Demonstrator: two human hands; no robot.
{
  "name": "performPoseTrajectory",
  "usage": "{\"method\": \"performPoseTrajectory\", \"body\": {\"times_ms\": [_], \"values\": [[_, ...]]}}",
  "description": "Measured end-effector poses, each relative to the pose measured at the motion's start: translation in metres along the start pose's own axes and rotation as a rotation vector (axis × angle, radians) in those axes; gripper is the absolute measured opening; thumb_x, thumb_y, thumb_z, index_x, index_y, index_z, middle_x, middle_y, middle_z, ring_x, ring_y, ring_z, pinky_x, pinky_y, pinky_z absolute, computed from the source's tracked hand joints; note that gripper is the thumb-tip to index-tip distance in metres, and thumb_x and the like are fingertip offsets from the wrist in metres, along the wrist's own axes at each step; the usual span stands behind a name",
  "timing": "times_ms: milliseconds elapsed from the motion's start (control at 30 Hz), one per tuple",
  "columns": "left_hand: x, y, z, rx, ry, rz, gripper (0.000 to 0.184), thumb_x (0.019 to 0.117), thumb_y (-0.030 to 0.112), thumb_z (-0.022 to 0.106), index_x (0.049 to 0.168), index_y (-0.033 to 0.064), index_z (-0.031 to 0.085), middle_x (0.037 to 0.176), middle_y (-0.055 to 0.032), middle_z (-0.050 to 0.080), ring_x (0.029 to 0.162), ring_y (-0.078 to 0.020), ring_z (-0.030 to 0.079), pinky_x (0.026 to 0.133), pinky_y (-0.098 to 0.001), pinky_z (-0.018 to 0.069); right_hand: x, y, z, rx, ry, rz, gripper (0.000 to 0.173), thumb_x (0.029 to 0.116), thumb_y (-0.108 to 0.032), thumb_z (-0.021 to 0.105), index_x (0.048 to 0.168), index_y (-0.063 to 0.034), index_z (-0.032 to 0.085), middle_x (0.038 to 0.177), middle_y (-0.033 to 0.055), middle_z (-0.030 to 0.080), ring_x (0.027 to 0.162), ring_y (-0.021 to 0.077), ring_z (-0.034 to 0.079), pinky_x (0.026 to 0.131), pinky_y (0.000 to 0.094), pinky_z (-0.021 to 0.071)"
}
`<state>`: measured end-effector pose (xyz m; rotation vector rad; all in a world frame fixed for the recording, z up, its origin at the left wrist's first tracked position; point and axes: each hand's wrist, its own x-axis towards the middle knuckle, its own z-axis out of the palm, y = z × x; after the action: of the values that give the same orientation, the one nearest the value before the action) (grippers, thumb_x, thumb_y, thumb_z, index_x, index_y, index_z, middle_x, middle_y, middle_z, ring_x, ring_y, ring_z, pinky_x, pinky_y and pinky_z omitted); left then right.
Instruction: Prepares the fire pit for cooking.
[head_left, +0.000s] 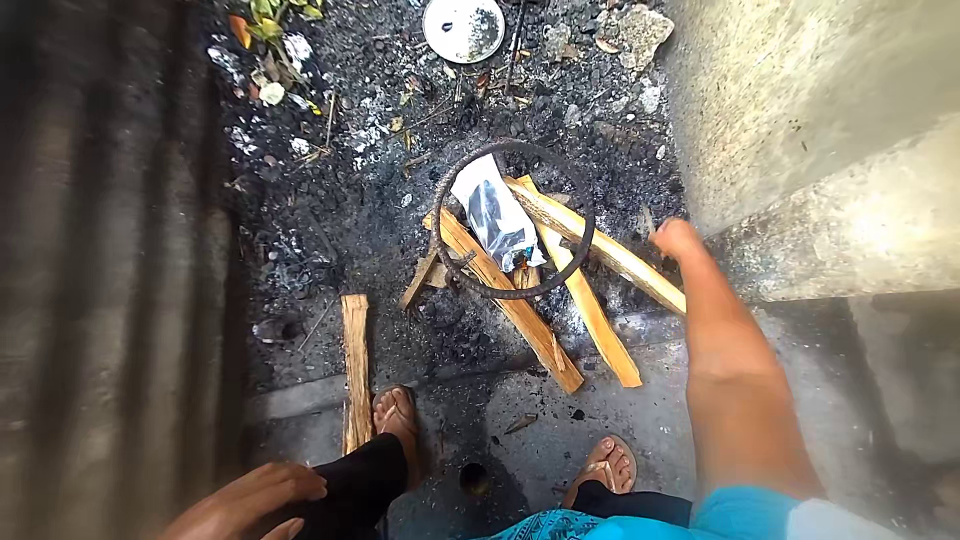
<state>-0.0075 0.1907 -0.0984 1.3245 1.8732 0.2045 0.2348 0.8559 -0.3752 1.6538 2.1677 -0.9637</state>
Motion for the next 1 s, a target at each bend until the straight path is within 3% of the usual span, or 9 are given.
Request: {"method": "performPoseTrajectory", "body": {"times_ms": [67,233,433,533,667,800,900,1000], "values": [[-0.004,-0.003,0.004,0.001,0.007,0.013,0.037,0.1011,0.032,0.055,0.117,0.0051,0.074,0.122,-0.0152,0.072,0.120,-0.0301,0.065,0.107,-0.0463,0.0485,-0.022,-0.022,-0.029,0.072,0.127,-0.117,0.043,0.0994,-0.026,0.066,0.128,0.0060,0.061,0.121,0.0348,0.064,0.116,0.0532,0.061,0.097,0.0741,0.0447],[-0.013,-0.009,0.012,0.019,0.031,0.053,0.037,0.1012,0.035,0.055,0.118,0.0078,0.074,0.122,-0.0122,0.072,0.120,-0.0271,0.065,0.107,-0.0448,0.0493,-0.095,-0.107,-0.067,0.007,0.253,-0.607,0.033,0.1007,-0.023,0.062,0.124,0.0005,0.064,0.117,0.0235,0.069,0.109,0.0419,0.067,0.096,0.0647,0.0508],[-0.016,-0.006,0.016,0.029,0.043,0.066,0.037,0.1010,0.036,0.055,0.118,0.0099,0.074,0.123,-0.0098,0.072,0.121,-0.0245,0.065,0.107,-0.0429,0.0492,-0.128,-0.189,-0.008,-0.437,0.147,-0.993,0.022,0.0999,-0.016,0.060,0.116,-0.0036,0.069,0.120,0.0180,0.069,0.117,0.0390,0.065,0.091,0.0629,0.0533],[-0.024,-0.008,0.019,0.026,0.061,0.067,0.037,0.1010,0.036,0.055,0.118,0.0096,0.074,0.122,-0.0101,0.072,0.121,-0.0247,0.065,0.107,-0.0423,0.0489,-0.123,-0.199,0.012,-0.486,0.099,-0.989,0.022,0.0996,-0.013,0.058,0.117,-0.0037,0.067,0.120,0.0175,0.069,0.115,0.0379,0.067,0.092,0.0611,0.0532],[-0.035,-0.014,0.022,0.014,0.077,0.078,0.037,0.1012,0.035,0.055,0.117,0.0084,0.074,0.122,-0.0113,0.072,0.121,-0.0253,0.065,0.107,-0.0423,0.0487,-0.128,-0.192,0.000,-0.176,0.087,-0.853,0.027,0.0982,-0.018,0.061,0.118,-0.0005,0.065,0.112,0.0213,0.070,0.107,0.0397,0.069,0.093,0.0630,0.0525],[-0.043,-0.018,0.024,0.014,0.100,0.067,0.037,0.1007,0.038,0.055,0.117,0.0104,0.075,0.122,-0.0088,0.073,0.121,-0.0235,0.064,0.107,-0.0415,0.0487,-0.152,-0.147,-0.018,0.030,0.113,-0.813,0.030,0.1000,-0.022,0.064,0.121,-0.0007,0.063,0.106,0.0200,0.071,0.093,0.0368,0.071,0.086,0.0604,0.0562],[-0.045,-0.022,0.025,0.013,0.112,0.074,0.038,0.1006,0.038,0.055,0.116,0.0104,0.075,0.122,-0.0089,0.073,0.121,-0.0239,0.065,0.106,-0.0420,0.0495,-0.151,-0.104,-0.027,-0.065,0.064,-0.728,0.029,0.1010,-0.023,0.065,0.121,-0.0017,0.065,0.108,0.0203,0.072,0.095,0.0397,0.071,0.087,0.0646,0.0548],[-0.043,-0.021,0.023,0.017,0.110,0.093,0.037,0.1009,0.037,0.055,0.116,0.0096,0.075,0.121,-0.0097,0.073,0.120,-0.0241,0.065,0.106,-0.0413,0.0495,-0.147,-0.097,-0.031,-0.072,0.115,-0.676,0.028,0.1016,-0.023,0.064,0.118,-0.0011,0.067,0.107,0.0211,0.072,0.098,0.0400,0.071,0.089,0.0647,0.0536]]}}
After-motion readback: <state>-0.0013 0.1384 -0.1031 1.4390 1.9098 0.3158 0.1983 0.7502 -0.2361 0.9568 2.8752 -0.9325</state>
